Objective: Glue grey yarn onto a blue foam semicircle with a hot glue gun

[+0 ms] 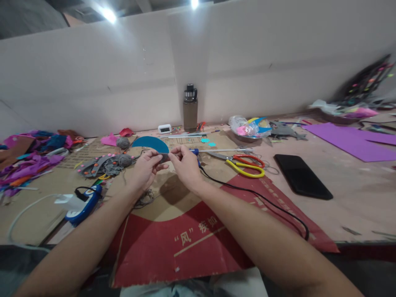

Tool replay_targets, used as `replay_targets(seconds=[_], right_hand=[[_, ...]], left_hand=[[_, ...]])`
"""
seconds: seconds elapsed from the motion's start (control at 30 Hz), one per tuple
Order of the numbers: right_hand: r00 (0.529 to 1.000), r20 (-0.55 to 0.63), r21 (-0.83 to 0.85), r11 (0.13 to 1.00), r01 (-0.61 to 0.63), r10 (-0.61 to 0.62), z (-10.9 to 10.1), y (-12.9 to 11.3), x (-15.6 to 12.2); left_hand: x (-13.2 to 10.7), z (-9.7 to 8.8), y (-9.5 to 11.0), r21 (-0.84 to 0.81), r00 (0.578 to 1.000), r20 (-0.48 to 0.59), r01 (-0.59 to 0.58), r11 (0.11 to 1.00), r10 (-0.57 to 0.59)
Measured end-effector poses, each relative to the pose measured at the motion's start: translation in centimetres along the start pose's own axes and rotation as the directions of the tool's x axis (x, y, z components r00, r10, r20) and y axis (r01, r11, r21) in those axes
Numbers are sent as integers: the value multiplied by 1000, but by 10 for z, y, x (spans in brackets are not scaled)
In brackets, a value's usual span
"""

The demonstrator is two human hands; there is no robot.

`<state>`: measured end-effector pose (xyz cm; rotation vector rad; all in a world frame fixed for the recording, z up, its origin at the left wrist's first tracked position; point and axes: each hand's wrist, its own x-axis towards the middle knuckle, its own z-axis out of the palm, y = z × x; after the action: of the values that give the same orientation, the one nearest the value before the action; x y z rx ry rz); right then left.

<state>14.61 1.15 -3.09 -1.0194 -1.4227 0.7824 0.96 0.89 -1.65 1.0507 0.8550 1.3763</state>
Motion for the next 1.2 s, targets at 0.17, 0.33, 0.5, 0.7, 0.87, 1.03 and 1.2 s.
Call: replay_targets(seconds=[0.17,0.33,0.5,0.7,0.87,1.03,1.2], right_hand=[[999,27,2,1000,-22,21,-1,2,2],[1000,16,0,1000,-22,22,-2,0,2],[999,49,-18,1000,10,-9,-1,-1,-1],[979,202,-222,972,72,-26,5,9,-7],[930,345,-471,835,286,-124,-10,10,3],[981,189,-716,676,172,-49,-39,23,24],[975,126,-778,628,-19,185,-39,48,30]], left_hand=[[1,-1,-1,-41,999,40,18,999,-16],[2,-1,-3,-28,999,36,5,1000,-4],[1,-2,2,-28,1000,-29,-3,1000,2],[3,-6,9,-133,995,-89,36,990,-48],[8,-10,10,-154,996,-88,-2,988,-11],[15,-23,12,-114,990,-123,-77,991,63],[22,-33,7,-88,986,-142,-103,991,90]])
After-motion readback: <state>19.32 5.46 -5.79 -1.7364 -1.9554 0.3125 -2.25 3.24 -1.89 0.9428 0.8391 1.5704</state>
